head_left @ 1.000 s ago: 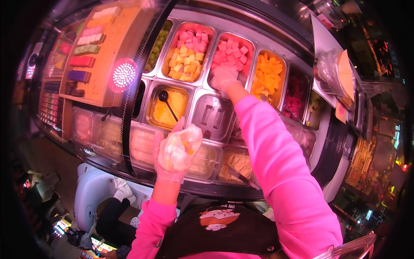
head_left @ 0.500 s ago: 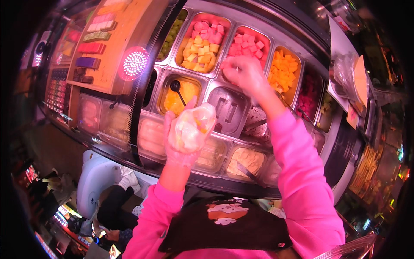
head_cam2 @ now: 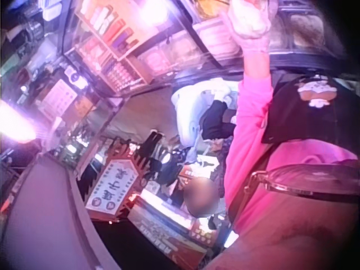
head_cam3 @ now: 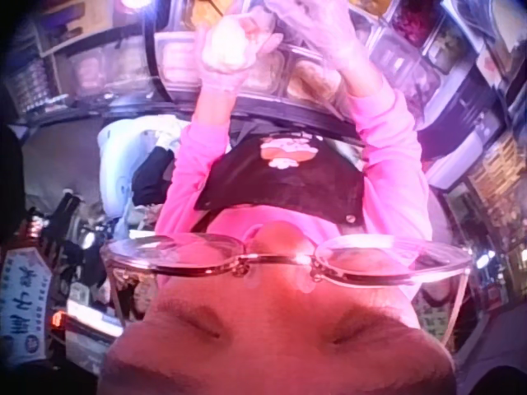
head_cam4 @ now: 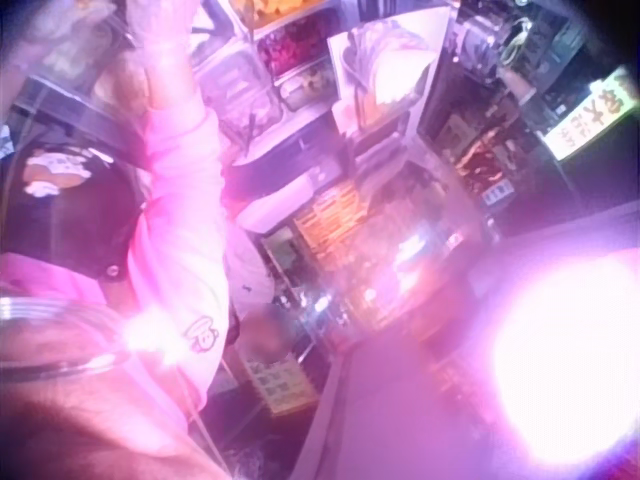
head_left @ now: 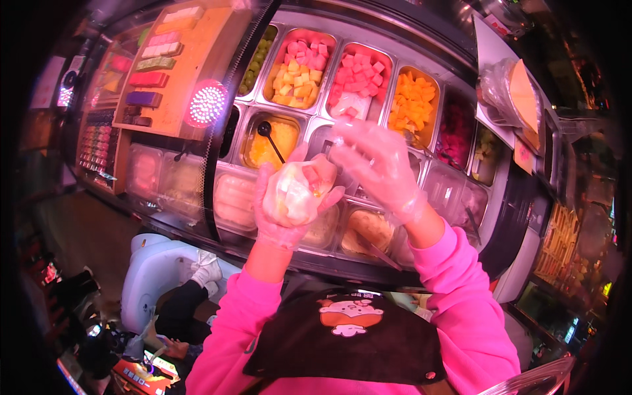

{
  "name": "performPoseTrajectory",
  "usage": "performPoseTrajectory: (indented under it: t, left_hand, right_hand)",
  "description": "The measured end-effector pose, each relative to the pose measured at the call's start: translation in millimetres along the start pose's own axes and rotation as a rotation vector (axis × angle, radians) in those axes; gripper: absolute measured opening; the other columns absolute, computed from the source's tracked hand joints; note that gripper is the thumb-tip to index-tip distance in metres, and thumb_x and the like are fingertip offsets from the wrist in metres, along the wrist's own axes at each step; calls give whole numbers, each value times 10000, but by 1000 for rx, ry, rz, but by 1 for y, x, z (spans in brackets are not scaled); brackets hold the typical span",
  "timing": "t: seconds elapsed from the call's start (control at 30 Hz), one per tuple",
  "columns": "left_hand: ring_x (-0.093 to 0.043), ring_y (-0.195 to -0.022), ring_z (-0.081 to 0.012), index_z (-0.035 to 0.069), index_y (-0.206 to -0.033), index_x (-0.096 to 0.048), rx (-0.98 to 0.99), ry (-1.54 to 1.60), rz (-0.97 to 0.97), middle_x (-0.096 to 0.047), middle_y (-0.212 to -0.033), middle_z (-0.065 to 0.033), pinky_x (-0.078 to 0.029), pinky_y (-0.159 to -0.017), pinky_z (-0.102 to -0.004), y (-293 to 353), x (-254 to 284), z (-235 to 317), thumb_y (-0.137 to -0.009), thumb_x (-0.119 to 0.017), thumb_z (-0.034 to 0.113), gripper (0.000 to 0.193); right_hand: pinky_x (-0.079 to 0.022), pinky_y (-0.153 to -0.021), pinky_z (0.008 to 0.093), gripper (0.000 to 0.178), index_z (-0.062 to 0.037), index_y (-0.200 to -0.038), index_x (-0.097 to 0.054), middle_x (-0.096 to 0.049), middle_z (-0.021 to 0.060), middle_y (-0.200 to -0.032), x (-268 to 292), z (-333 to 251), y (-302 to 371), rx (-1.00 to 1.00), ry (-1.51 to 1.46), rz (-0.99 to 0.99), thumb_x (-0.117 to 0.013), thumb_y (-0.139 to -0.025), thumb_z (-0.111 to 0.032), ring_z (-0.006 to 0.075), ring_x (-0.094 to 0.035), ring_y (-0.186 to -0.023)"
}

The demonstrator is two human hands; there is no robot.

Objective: The person scoops a white base from a display case and places it into a plastic bag. They add various colorful toppings from separate containers, then roll the mixture into a ball. The person coats the ball in a brown crumbly substance and hands the finished item to a customer.

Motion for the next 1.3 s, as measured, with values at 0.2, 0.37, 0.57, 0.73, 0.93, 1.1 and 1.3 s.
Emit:
performPoseTrajectory:
  t: [0.2,0.37,0.57,0.73,0.93,1.1,1.3]
  left_hand:
    - [-465,-1422,-403,123,-1580,-399,-6,-110,9,-501,-1527,-211,-287,-1166,-718,17,-7,-19,-1015,-436,602,741]
    - [-434,-1445,-412,116,-1592,-374,-70,-219,47,-477,-1550,-201,-273,-1185,-698,33,-6,-28,-1010,-437,615,769]
    - [-376,-1485,-410,167,-1609,-351,10,-16,-80,-457,-1574,-171,-286,-1188,-682,62,-7,-51,-1020,-439,592,731]
    - [-393,-1470,-419,163,-1571,-417,-45,-81,-90,-464,-1565,-177,-311,-1172,-683,83,-1,-69,-1027,-470,550,670]
    - [-548,-1316,-350,105,-1538,-461,-80,21,-143,-583,-1417,-147,-424,-1129,-550,95,9,-104,-1015,-493,522,670]
    - [-597,-1194,-231,51,-1485,-495,-443,-414,197,-626,-1297,-110,-458,-1080,-387,90,-13,-132,-1048,-506,494,622]
    - [-621,-1167,-242,1,-1492,-440,-546,-976,-37,-604,-1290,-120,-491,-1039,-429,148,-88,-160,-1071,-425,588,722]
  right_hand:
    - [-682,-597,363,200,107,-1107,-667,-714,125,-1003,-23,-25,38,-794,-900,20,-607,-999,-51,194,-719,-908]
    - [-621,-752,324,211,86,-1146,-680,-722,136,-1037,-40,-41,67,-595,-878,373,-655,-983,-46,188,-714,-916]
    - [-560,-844,295,264,85,-1177,-674,-714,100,-1011,-49,-30,94,-628,-1390,493,-688,-969,-76,169,-685,-909]
    - [-547,-807,257,340,96,-1208,-677,-715,102,-982,-27,-37,111,-619,-1497,335,-715,-969,-144,146,-667,-840]
    - [-560,-769,259,259,36,-1208,-727,-769,71,-990,-28,-93,149,-309,-765,441,-688,-970,-58,101,-686,-846]
    - [-560,-871,330,304,2,-1265,-705,-751,162,-1162,-28,-109,182,-135,-294,328,-651,-986,-107,197,-719,-993]
    - [-476,-1071,370,783,49,-1476,-481,-616,163,-1400,12,-104,187,-494,-1205,290,-392,-1072,-616,236,-629,-1222]
Point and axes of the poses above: each hand's wrist, its own y-axis away from the middle knuckle, its own x-axis out of the back of the hand, z = x × y, the point moved 1 cm from there along -y, towards the middle knuckle
